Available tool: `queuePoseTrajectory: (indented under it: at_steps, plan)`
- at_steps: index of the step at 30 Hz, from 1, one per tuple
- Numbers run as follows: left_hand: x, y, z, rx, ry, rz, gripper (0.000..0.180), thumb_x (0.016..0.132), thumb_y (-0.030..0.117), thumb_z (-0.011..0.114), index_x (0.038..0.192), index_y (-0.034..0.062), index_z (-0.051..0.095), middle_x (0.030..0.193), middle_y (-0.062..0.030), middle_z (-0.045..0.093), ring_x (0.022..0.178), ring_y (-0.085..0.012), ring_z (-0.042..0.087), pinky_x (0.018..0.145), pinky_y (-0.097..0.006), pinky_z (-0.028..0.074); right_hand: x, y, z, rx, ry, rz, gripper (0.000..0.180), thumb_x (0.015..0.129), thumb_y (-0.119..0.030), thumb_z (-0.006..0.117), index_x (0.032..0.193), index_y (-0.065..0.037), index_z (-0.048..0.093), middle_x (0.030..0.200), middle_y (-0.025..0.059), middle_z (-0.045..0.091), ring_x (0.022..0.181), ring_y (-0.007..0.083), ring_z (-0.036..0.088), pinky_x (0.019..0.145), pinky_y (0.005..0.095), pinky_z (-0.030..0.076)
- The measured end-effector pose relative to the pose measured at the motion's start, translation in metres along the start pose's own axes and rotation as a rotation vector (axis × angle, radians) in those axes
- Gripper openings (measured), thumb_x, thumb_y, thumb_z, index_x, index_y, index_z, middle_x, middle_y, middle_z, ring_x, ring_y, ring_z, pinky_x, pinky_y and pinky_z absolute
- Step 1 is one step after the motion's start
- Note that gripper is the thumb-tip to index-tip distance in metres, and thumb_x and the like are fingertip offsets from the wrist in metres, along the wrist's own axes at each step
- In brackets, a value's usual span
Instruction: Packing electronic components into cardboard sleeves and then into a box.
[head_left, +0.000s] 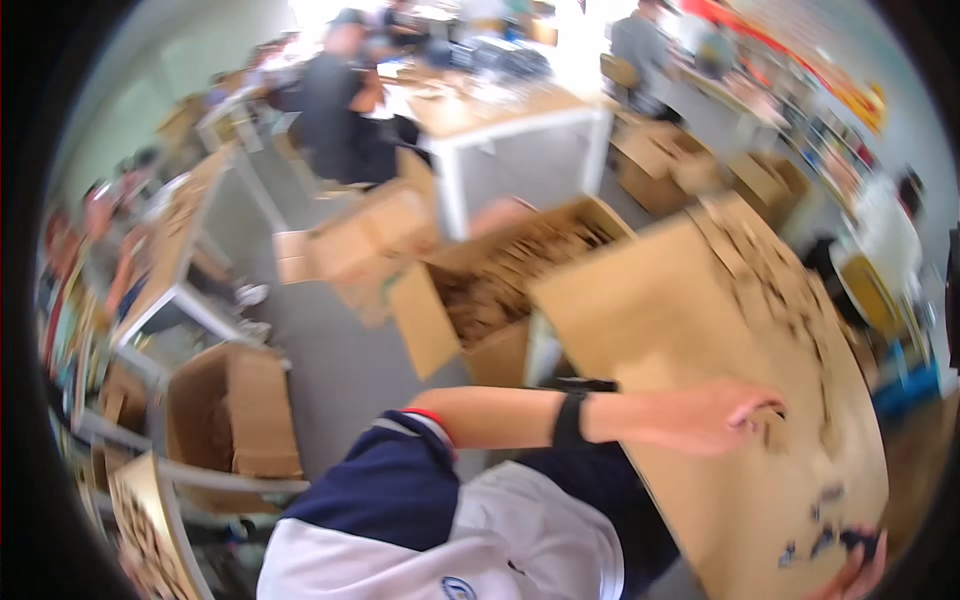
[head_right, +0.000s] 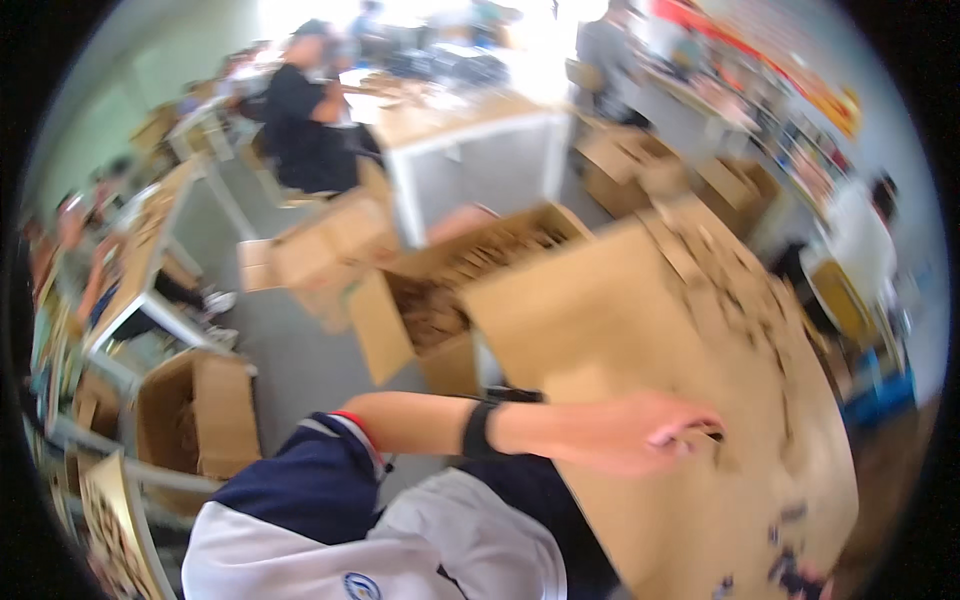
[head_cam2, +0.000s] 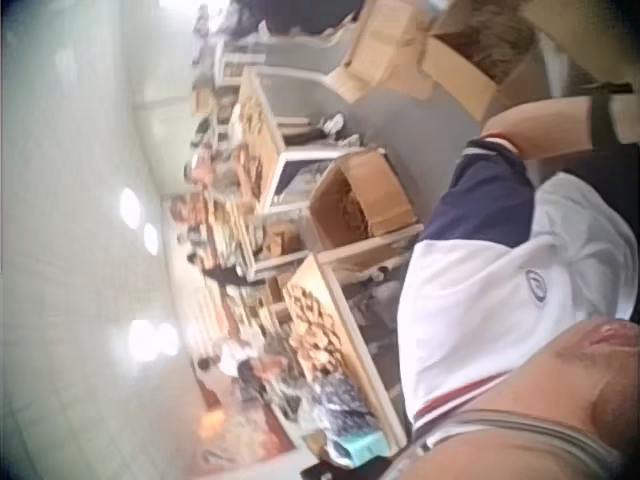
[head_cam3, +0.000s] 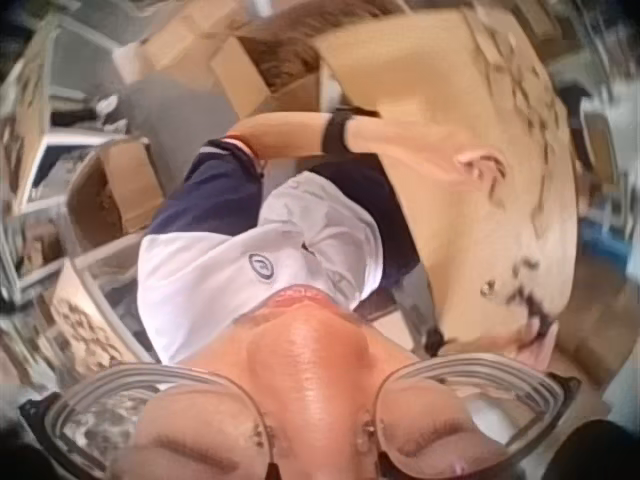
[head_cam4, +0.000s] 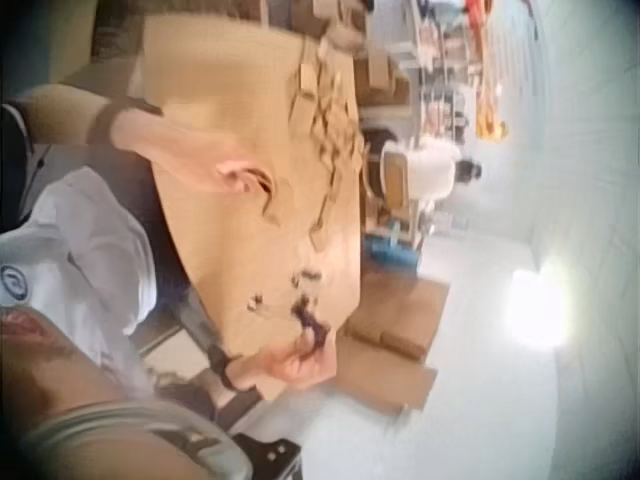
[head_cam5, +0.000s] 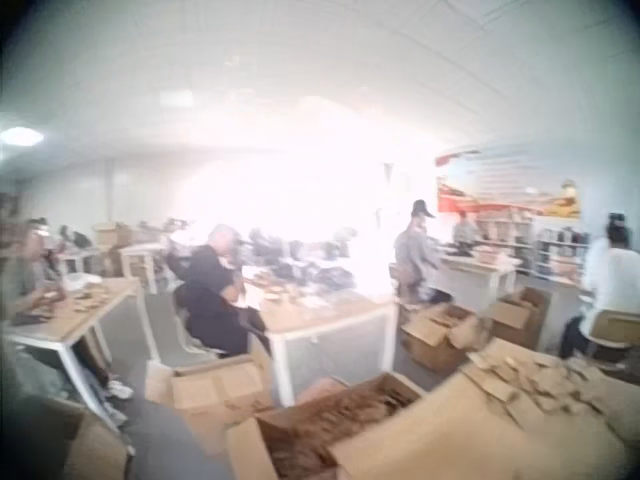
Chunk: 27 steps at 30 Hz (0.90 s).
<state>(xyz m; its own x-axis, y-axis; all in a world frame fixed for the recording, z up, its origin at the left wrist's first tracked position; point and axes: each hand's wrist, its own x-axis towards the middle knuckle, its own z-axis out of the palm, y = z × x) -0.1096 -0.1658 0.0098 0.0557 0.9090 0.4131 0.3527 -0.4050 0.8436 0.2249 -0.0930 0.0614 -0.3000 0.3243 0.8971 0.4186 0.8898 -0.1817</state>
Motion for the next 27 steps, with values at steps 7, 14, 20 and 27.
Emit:
queuePoseTrajectory:
  at_steps: [7,14,20,27]
  plan:
    - [-0.021,0.035,0.052,-0.541,-0.175,-0.2,0.032,0.094,0.006,0.054,0.126,0.001,0.054,0.113,-0.0066,0.06,0.105,-0.0111,0.056,0.086,-0.028,0.051,0.048,-0.05,0.057,0.261,0.065,-0.078,0.031,0.096,-0.009,0.057,0.119,0.012,0.05,0.089,0.0306,0.064,0.072,0.0354,0.067,0.066,0.0446,0.059]
    - [-0.014,0.036,0.105,-0.671,-0.106,-0.256,0.03,0.084,-0.003,0.058,0.114,-0.0007,0.058,0.105,-0.0105,0.063,0.097,-0.021,0.06,0.084,-0.031,0.048,0.053,-0.059,0.04,0.286,-0.024,-0.097,0.036,0.096,-0.008,0.056,0.123,0.015,0.048,0.089,0.0326,0.064,0.067,0.0333,0.067,0.063,0.041,0.06]
    - [-0.015,0.041,0.108,-0.336,-0.109,-0.106,0.036,0.078,-0.003,0.065,0.113,-0.0005,0.057,0.105,-0.0085,0.061,0.094,-0.0118,0.058,0.086,-0.028,0.048,0.048,-0.095,0.049,-0.06,0.171,0.102,0.035,0.096,-0.005,0.054,0.122,0.018,0.049,0.088,0.0291,0.066,0.065,0.0273,0.067,0.062,0.032,0.057]
    - [-0.016,0.043,0.101,-0.323,0.062,0.067,0.04,0.067,-0.007,0.07,0.105,0.0018,0.061,0.094,-0.014,0.061,0.087,-0.0335,0.061,0.076,-0.034,0.049,0.049,-0.086,0.022,0.245,-0.229,-0.137,0.04,0.097,-0.007,0.051,0.129,0.015,0.044,0.092,0.0299,0.067,0.069,0.0272,0.069,0.064,0.0348,0.058]
